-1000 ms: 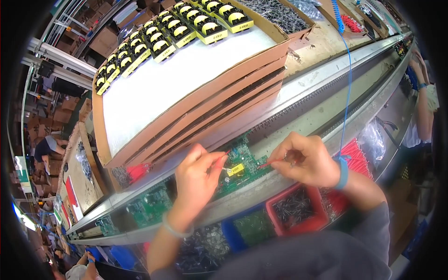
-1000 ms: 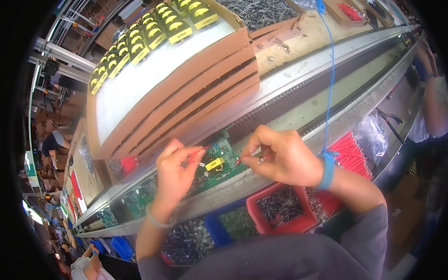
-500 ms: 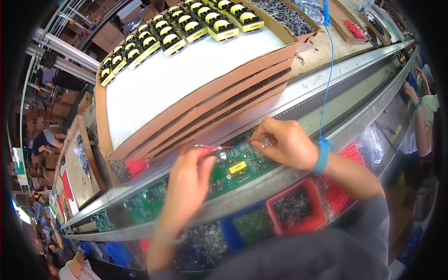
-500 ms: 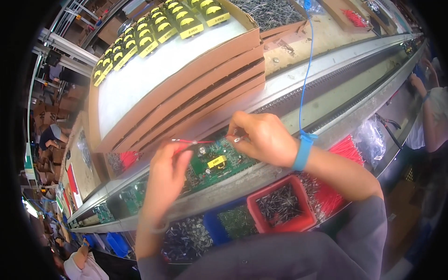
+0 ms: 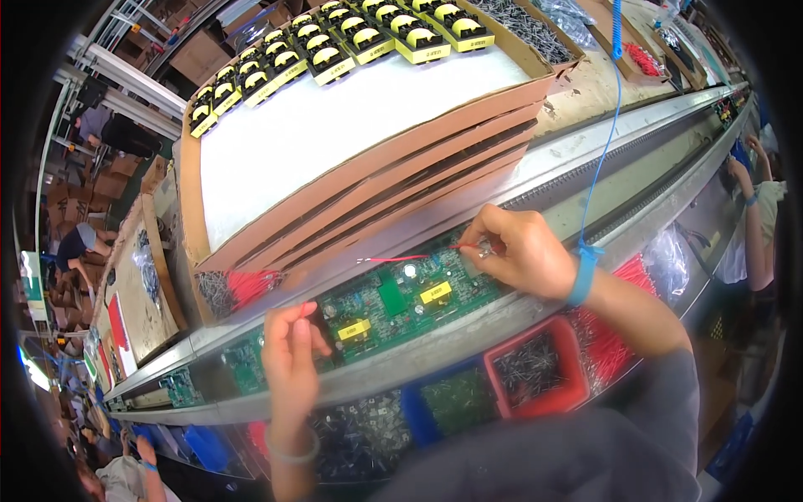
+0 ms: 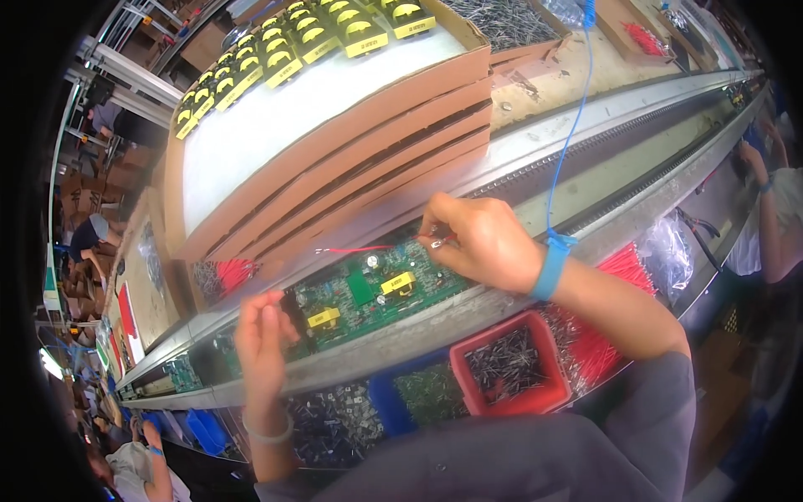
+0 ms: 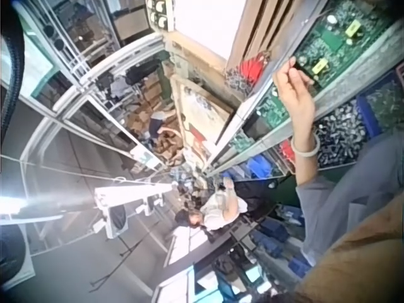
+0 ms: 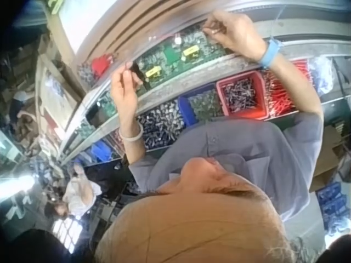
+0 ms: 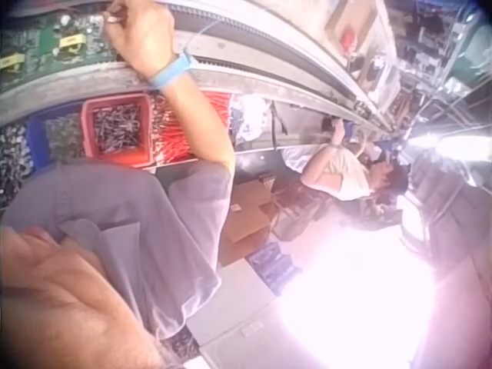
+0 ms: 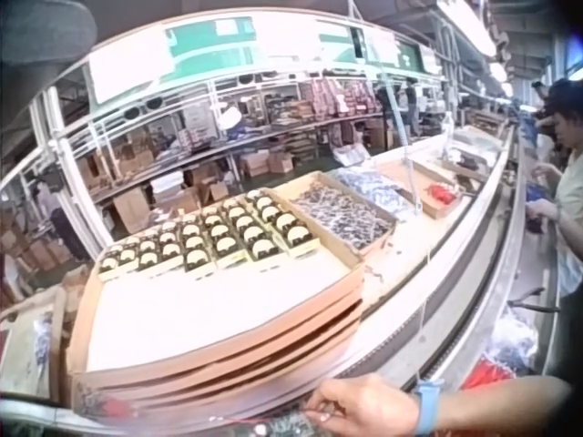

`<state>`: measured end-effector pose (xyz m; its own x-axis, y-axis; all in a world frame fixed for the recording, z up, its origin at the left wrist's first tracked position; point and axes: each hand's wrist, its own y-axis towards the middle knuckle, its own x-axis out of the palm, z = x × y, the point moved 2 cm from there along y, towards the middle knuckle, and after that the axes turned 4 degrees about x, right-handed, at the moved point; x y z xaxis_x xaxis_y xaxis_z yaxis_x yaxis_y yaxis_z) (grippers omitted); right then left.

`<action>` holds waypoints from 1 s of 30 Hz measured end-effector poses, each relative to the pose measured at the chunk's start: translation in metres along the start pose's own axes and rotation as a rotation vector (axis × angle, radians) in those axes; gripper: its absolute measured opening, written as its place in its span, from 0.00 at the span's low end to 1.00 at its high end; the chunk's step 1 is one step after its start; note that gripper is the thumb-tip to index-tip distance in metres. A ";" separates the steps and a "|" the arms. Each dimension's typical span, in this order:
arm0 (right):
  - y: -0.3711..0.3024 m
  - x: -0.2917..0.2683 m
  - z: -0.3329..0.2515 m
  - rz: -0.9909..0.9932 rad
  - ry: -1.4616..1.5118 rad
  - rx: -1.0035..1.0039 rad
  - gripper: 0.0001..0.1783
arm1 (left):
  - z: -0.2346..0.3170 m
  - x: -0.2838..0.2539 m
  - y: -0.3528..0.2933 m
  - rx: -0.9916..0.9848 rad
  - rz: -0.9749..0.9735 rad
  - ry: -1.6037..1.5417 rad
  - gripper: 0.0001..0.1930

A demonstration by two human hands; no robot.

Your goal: The person assembles circuit boards on an assembly line by inserting electronic components, transformers, and wires into the boards by hand.

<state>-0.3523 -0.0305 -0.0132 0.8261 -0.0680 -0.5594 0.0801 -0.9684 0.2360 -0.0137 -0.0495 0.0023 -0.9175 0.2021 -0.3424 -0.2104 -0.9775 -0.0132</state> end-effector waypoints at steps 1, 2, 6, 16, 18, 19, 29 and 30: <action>0.001 0.000 -0.001 -0.005 -0.013 -0.009 0.09 | 0.001 0.000 -0.001 0.000 0.005 0.001 0.10; 0.000 -0.001 0.000 -0.006 -0.017 -0.011 0.09 | 0.005 0.002 0.001 0.047 0.013 0.015 0.10; -0.003 -0.002 -0.006 -0.034 -0.199 -0.189 0.09 | 0.008 0.002 0.001 0.099 0.078 0.063 0.08; 0.025 0.021 -0.026 -0.059 -0.410 -0.231 0.12 | -0.011 0.014 0.016 0.172 0.111 -0.019 0.06; 0.024 0.019 -0.032 -0.064 -0.374 -0.205 0.12 | -0.012 0.015 0.017 0.141 0.092 0.000 0.05; 0.022 0.016 -0.036 -0.064 -0.344 -0.166 0.12 | -0.014 0.016 0.018 0.155 0.100 0.036 0.05; 0.007 0.004 -0.054 -0.119 -0.175 -0.026 0.09 | -0.018 0.021 0.021 0.148 0.127 -0.022 0.04; 0.007 0.003 -0.057 -0.165 -0.167 0.041 0.09 | -0.019 0.021 0.021 0.149 0.128 -0.018 0.04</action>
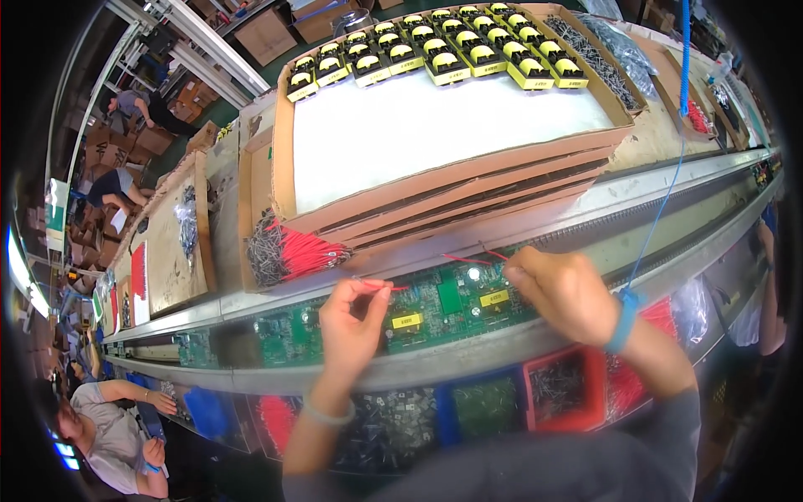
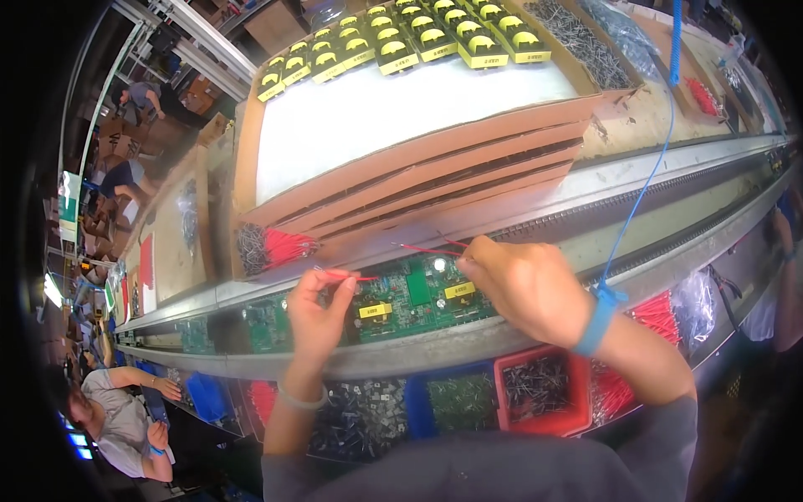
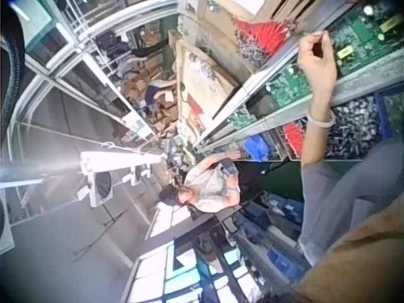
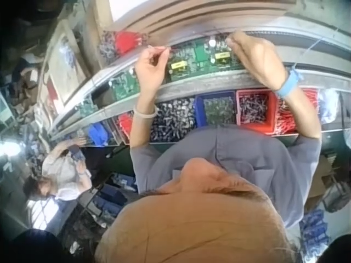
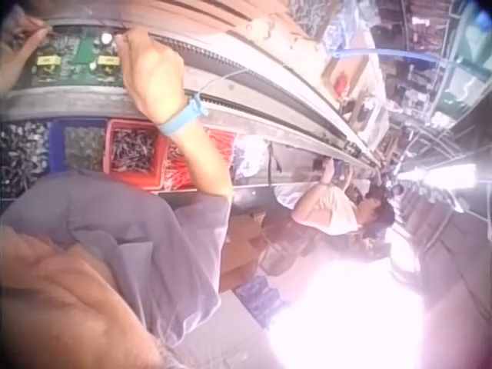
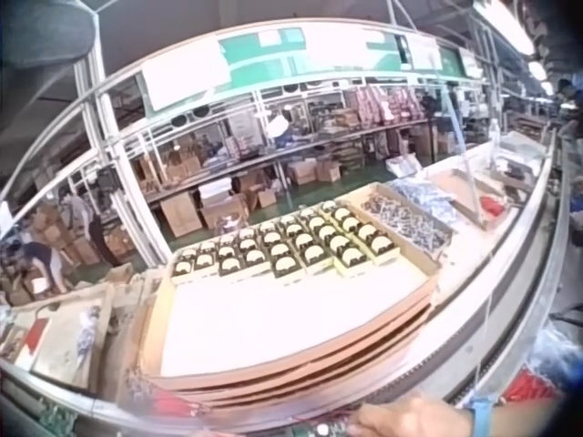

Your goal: The person assembles circuit boards on an assembly line by inserting electronic components, transformers, and wires into the boards by hand.

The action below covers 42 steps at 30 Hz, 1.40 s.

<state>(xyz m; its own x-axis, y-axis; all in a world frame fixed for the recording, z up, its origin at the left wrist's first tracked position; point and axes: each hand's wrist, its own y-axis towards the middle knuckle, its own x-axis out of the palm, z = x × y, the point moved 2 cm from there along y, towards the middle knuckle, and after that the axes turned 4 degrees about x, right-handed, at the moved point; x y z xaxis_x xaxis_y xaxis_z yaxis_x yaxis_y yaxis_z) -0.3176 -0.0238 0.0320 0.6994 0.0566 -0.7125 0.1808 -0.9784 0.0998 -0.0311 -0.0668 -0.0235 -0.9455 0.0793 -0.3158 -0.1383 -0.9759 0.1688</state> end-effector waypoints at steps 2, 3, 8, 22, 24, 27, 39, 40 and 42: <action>-0.003 -0.004 -0.007 0.000 0.044 0.031 0.09 | -0.004 0.000 -0.001 0.002 0.003 0.005 0.04; -0.003 -0.004 -0.009 0.001 0.089 0.064 0.09 | -0.006 -0.001 -0.001 0.085 0.000 0.090 0.04; 0.000 0.003 -0.019 0.020 0.083 -0.181 0.09 | 0.009 0.002 0.004 0.144 0.011 0.301 0.07; 0.048 0.067 -0.016 0.029 0.094 -0.254 0.08 | 0.021 -0.161 -0.136 -0.060 0.150 0.973 0.08; 0.050 0.069 -0.017 0.027 0.085 -0.263 0.08 | 0.010 -0.181 -0.167 -0.112 0.079 1.061 0.12; 0.049 0.069 -0.017 0.037 0.069 -0.277 0.08 | -0.006 -0.180 -0.187 0.037 0.070 1.033 0.17; 0.047 0.071 -0.016 0.053 0.037 -0.280 0.09 | -0.004 -0.191 -0.180 -0.061 0.000 1.018 0.09; 0.047 0.072 -0.016 0.053 0.034 -0.288 0.10 | -0.005 -0.193 -0.180 -0.027 -0.015 1.033 0.09; 0.047 0.069 -0.018 0.050 0.029 -0.305 0.08 | -0.007 -0.196 -0.182 0.005 -0.030 1.049 0.09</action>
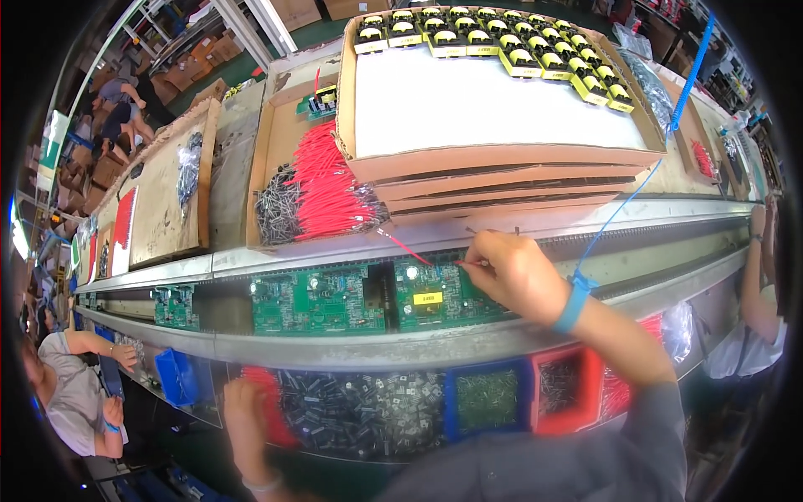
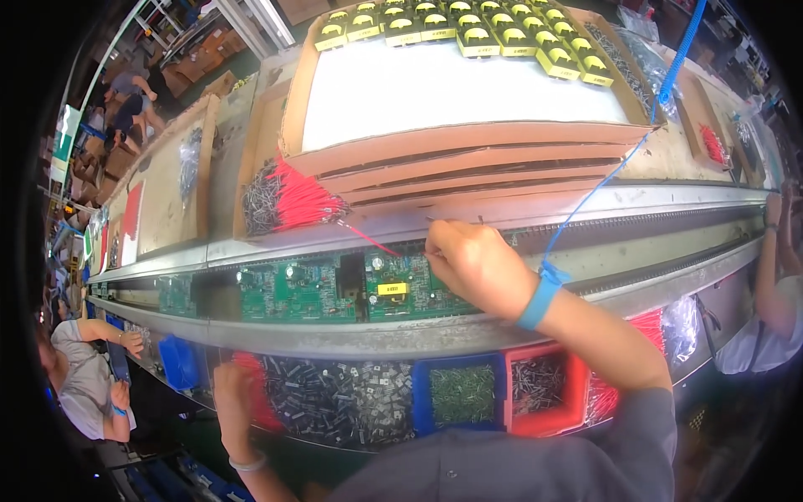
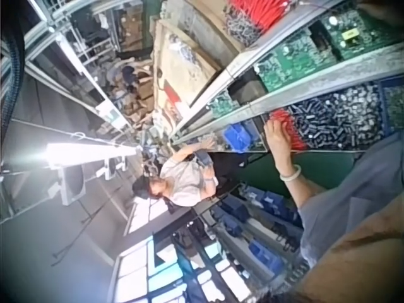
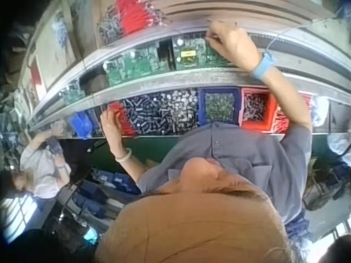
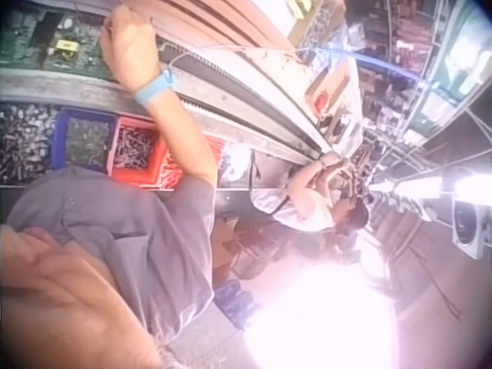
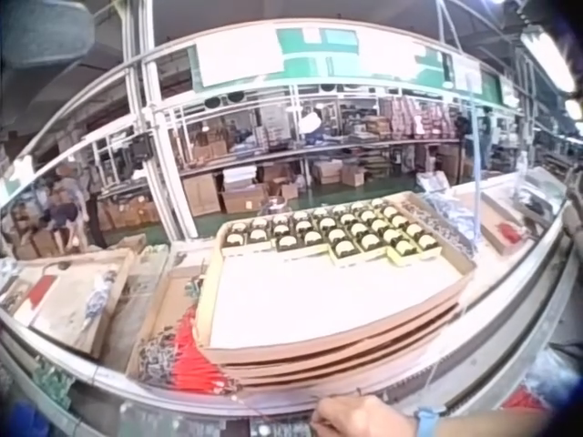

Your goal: The person assembles circuit boards on an assembly line by inserting electronic components, transformers, and wires into the boards by hand.

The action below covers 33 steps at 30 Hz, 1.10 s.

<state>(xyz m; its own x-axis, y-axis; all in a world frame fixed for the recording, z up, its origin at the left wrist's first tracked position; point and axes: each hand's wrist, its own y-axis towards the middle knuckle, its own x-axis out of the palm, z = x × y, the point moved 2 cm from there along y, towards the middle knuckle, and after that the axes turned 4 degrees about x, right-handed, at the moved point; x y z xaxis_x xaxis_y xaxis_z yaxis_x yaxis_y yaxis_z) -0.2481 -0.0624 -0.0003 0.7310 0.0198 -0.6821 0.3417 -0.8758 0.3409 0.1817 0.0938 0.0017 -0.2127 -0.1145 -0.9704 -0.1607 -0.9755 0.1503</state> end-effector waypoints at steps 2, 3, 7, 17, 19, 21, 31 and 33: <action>0.000 -0.001 -0.002 -0.004 -0.005 -0.016 0.08 | -0.002 -0.001 0.000 0.011 -0.030 0.022 0.10; 0.000 -0.002 -0.002 -0.002 -0.006 -0.015 0.08 | -0.001 -0.002 0.001 0.010 -0.031 0.022 0.10; 0.000 -0.001 -0.002 0.000 0.003 -0.014 0.08 | 0.004 -0.006 0.009 0.029 -0.049 0.049 0.10; 0.007 0.000 -0.007 -0.034 0.011 -0.036 0.07 | -0.009 -0.019 0.002 0.035 0.033 0.047 0.08; 0.005 0.007 -0.007 -0.051 0.012 -0.018 0.06 | -0.005 -0.024 0.000 -0.165 0.052 -0.032 0.08; 0.001 0.008 -0.002 -0.080 -0.065 -0.037 0.07 | 0.006 -0.025 0.009 -0.199 0.131 -0.140 0.13; 0.014 0.010 -0.010 -0.050 -0.129 -0.014 0.09 | 0.060 0.006 0.028 -0.162 0.231 -0.828 0.10; 0.005 0.004 -0.014 -0.058 -0.234 0.047 0.09 | 0.084 0.017 0.038 -0.323 0.029 -1.355 0.08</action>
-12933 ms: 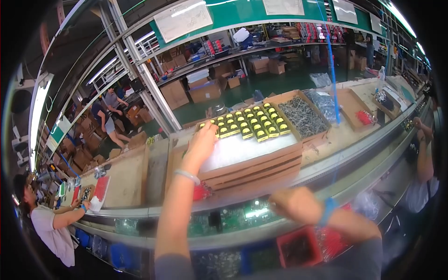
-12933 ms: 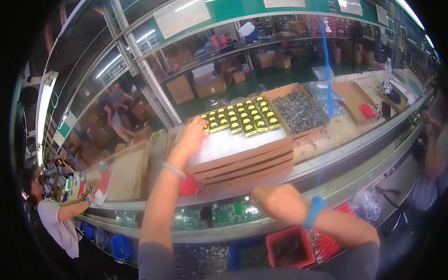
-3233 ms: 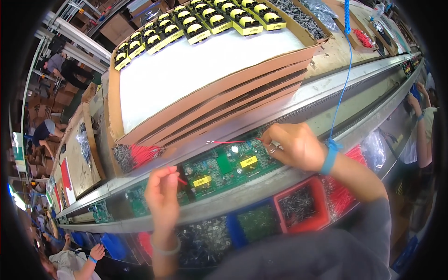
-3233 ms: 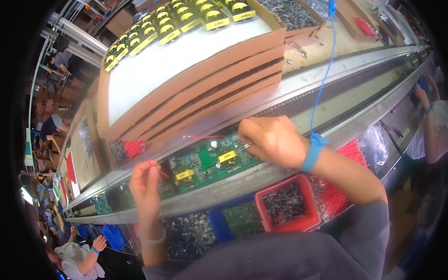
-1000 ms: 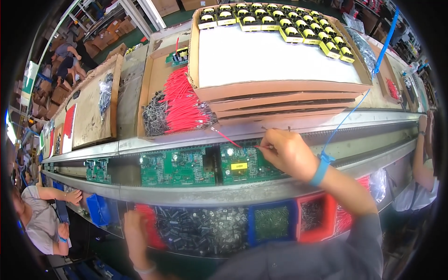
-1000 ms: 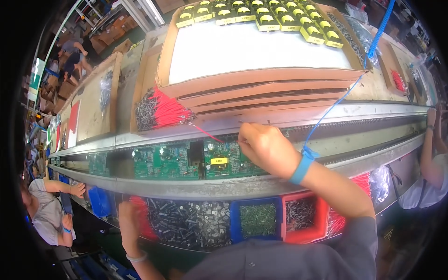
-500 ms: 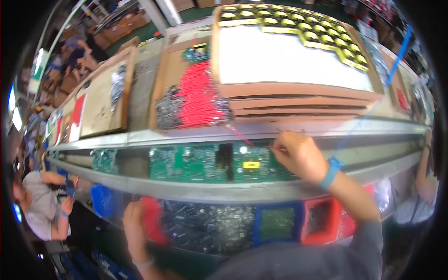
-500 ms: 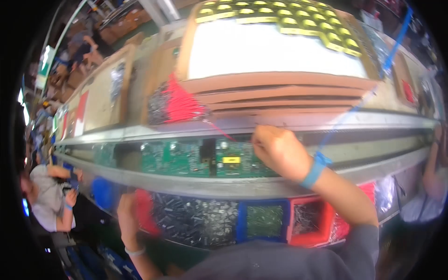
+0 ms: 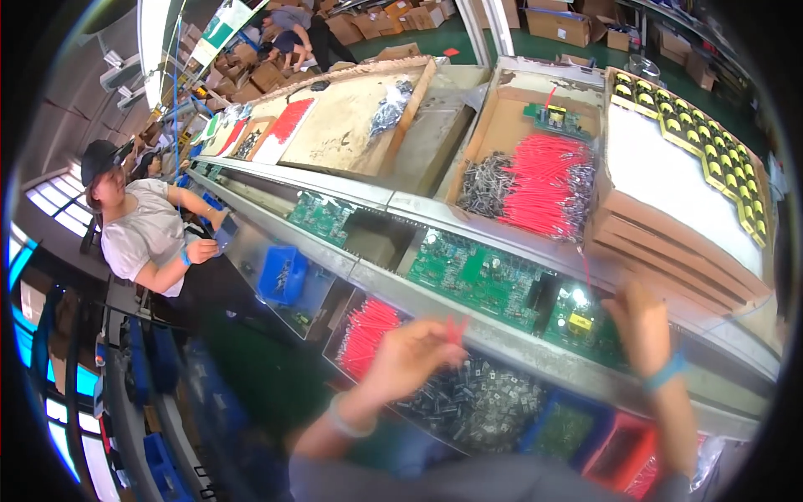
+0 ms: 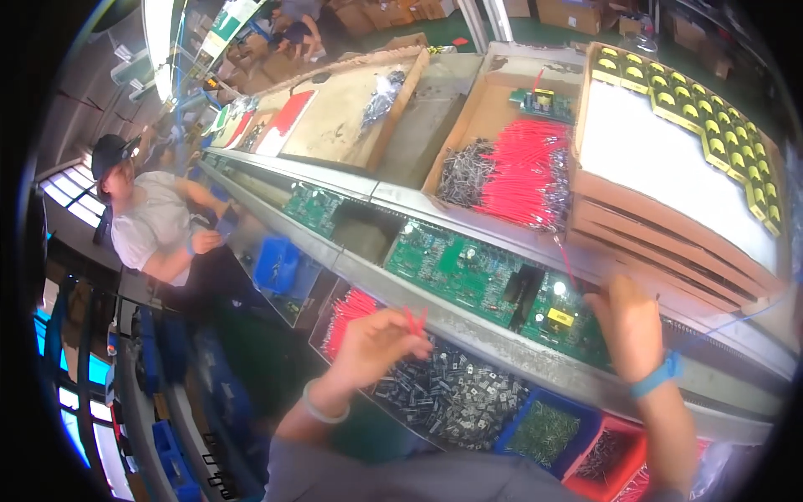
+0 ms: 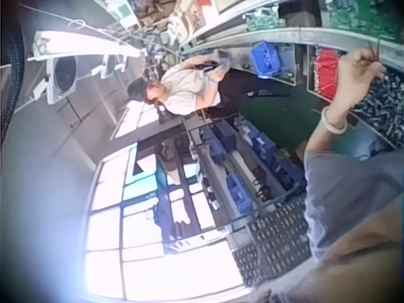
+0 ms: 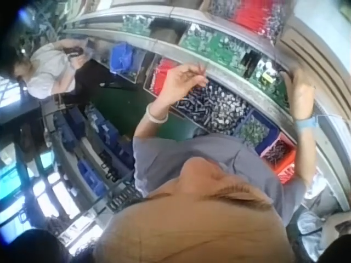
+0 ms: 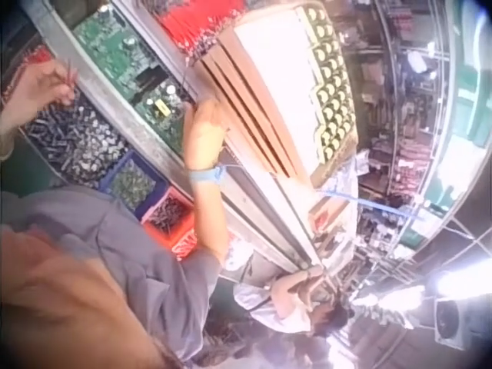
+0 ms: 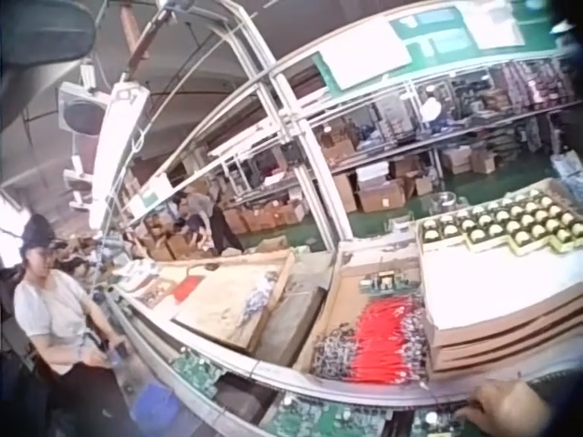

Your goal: The person assembles circuit boards on an assembly line by inserting electronic components, transformers, and wires into the boards by hand.

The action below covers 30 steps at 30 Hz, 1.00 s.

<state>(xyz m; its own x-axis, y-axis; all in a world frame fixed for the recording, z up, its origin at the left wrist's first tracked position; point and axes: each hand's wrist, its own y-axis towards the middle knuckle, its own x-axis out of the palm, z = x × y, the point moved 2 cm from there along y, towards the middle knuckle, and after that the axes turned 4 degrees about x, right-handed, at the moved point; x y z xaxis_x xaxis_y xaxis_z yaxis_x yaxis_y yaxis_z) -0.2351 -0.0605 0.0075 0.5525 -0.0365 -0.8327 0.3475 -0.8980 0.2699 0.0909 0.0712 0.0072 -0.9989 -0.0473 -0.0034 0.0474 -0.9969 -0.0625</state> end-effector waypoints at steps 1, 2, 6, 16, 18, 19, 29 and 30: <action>-0.009 -0.003 -0.006 0.091 0.009 -0.104 0.10 | 0.005 0.014 0.005 -0.141 -0.099 -0.147 0.08; -0.016 -0.011 -0.025 0.015 -0.038 -0.246 0.10 | 0.006 0.024 0.004 -0.210 -0.108 -0.240 0.07; -0.049 -0.015 -0.068 0.057 -0.079 -0.849 0.19 | 0.008 0.068 0.008 -0.416 -0.348 -0.360 0.08; -0.063 -0.031 -0.035 0.118 -0.054 -0.638 0.19 | 0.020 0.083 0.043 0.350 -0.316 0.505 0.09; -0.063 -0.039 -0.019 0.113 0.062 -0.481 0.18 | 0.031 0.080 0.063 0.587 -0.153 0.714 0.11; -0.068 -0.042 -0.009 0.082 0.137 -0.390 0.22 | 0.031 0.079 0.072 0.648 -0.131 0.841 0.11; -0.060 -0.049 0.008 0.285 0.229 -0.126 0.32 | 0.010 0.084 0.103 0.692 -0.335 1.007 0.17; -0.061 -0.051 0.009 0.284 0.229 -0.120 0.32 | 0.009 0.086 0.104 0.690 -0.341 1.005 0.17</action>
<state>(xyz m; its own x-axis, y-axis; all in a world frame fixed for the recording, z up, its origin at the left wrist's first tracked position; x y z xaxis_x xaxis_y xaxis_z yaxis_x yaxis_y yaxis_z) -0.2906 -0.0080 0.0292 0.7895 -0.1655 -0.5911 0.2351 -0.8081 0.5402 0.0101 -0.0373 0.0098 -0.5054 -0.0161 -0.8627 -0.5237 -0.7889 0.3216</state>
